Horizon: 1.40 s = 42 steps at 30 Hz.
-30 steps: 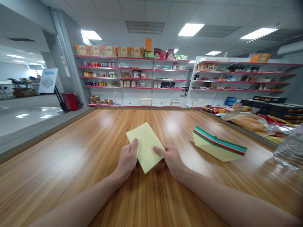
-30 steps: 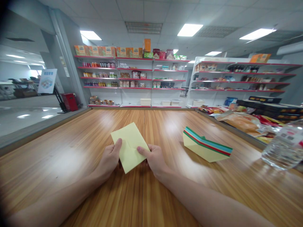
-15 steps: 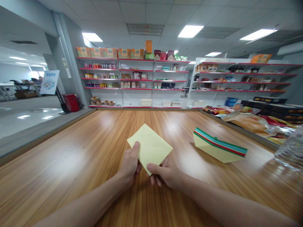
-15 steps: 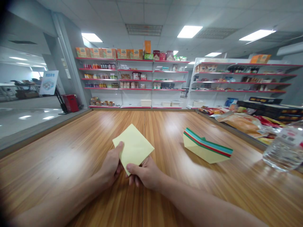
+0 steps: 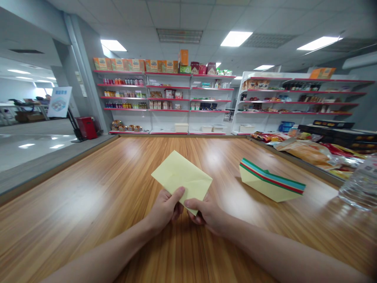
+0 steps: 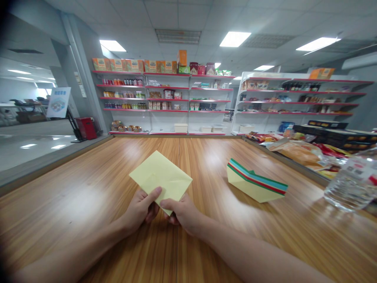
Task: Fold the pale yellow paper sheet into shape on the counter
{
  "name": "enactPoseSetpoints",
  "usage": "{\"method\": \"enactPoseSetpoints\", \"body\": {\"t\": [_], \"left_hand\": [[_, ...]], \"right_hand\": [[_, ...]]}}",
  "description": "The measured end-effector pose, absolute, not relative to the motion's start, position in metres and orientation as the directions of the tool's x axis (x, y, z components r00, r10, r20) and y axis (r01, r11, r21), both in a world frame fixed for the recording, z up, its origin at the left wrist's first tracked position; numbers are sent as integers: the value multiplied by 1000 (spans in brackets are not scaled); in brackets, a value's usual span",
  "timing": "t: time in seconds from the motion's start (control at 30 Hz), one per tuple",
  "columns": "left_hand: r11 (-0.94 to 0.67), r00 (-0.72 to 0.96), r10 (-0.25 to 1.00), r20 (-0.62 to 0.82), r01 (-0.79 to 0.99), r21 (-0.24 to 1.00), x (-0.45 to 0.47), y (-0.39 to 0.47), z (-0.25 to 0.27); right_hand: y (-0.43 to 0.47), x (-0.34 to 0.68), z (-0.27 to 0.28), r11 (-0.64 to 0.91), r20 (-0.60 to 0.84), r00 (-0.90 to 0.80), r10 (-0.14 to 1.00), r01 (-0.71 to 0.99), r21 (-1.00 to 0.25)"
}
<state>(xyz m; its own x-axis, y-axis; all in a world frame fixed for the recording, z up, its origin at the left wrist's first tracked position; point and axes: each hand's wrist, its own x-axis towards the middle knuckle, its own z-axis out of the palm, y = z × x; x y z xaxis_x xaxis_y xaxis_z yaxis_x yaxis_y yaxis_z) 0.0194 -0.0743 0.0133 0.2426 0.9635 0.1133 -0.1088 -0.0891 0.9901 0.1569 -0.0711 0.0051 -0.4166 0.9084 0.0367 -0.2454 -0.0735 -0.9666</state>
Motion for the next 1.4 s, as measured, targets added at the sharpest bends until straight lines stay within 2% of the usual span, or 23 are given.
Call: {"method": "enactPoseSetpoints", "body": {"t": [0.2,0.4,0.5,0.77,0.87,1.0,1.23,1.33,1.4], "left_hand": [[-63,395,916,75,-42,997,16,-81,10],[-181,259,950,174,4,983,17,-73,-4],[-188,219,958,184,-1,982,21,-71,-5],[-183,135,973,186,-33,983,23,-71,-1],[-158,150,975,164,-51,986,22,-69,2],[-88,184,977,104,-92,992,21,-63,4],[-35,36,998,49,-319,947,20,-60,8],[127,100,991,-84,-588,798,19,-61,13],[217,140,976,-167,-701,679,19,-62,16]], "right_hand": [[-68,163,2,-90,38,-523,852,-216,-972],[-64,162,1,58,93,-411,907,-96,-994],[-63,163,0,67,86,-387,918,-63,-996],[-62,162,2,50,61,-512,857,-36,-998],[-61,162,3,51,35,-541,841,16,-999],[-58,164,3,37,42,-573,819,-22,-999],[-59,162,1,54,53,-499,865,-13,-998],[-60,160,1,86,62,-499,864,25,-996],[-60,160,1,111,71,-506,860,49,-993]]}}
